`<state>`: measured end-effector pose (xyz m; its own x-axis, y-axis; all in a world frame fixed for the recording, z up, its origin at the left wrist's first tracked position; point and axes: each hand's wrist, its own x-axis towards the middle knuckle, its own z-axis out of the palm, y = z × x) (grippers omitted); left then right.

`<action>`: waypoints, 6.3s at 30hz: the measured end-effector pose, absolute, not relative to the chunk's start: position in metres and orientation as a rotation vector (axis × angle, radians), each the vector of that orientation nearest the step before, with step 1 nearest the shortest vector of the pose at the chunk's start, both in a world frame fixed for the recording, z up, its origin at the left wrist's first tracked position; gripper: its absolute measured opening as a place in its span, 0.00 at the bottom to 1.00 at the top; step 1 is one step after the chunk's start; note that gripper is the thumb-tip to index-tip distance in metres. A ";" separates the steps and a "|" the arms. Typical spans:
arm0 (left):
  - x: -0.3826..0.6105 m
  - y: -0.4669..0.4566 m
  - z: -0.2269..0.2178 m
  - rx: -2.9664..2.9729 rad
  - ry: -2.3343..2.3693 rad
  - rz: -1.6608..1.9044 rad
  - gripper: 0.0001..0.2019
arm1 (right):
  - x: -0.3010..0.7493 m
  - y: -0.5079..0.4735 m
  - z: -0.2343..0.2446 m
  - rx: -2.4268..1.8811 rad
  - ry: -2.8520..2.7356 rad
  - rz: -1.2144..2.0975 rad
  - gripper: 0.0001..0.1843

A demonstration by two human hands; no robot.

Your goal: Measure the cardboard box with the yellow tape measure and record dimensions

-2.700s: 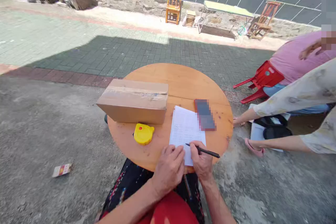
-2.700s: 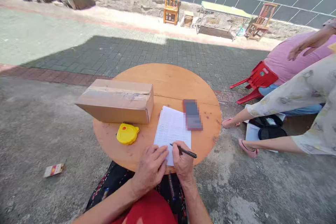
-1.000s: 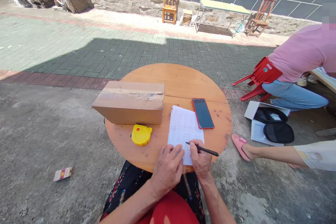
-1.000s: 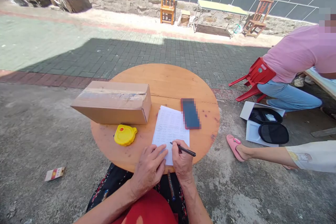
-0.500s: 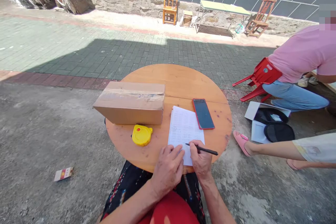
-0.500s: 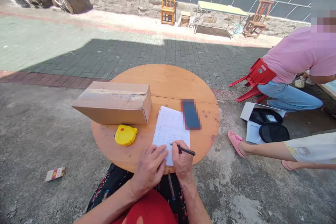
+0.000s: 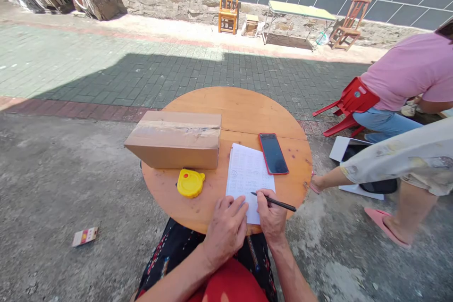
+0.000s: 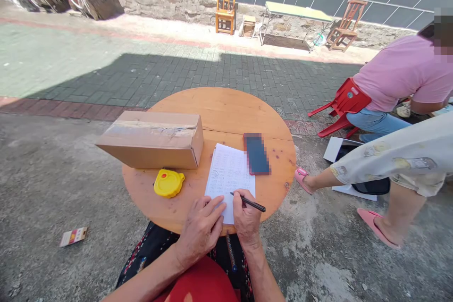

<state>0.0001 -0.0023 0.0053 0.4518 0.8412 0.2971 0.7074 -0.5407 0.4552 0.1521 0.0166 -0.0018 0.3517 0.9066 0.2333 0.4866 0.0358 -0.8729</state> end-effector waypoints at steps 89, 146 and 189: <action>-0.003 0.002 -0.029 2.610 1.243 0.991 0.15 | 0.170 0.023 0.009 -1.862 -1.971 -0.063 0.11; -0.030 0.003 -0.004 2.358 1.204 0.871 0.03 | 0.076 0.195 0.124 -1.360 -2.511 0.323 0.58; -0.024 0.001 -0.029 2.167 1.324 0.784 0.20 | 0.006 0.068 0.056 -1.630 -2.349 0.666 0.41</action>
<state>-0.0235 0.0008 -0.0288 0.3681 0.9031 0.2213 0.6286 -0.4171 0.6564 0.0064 0.0681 0.0557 -0.3687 0.9256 -0.0856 0.8327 0.2880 -0.4730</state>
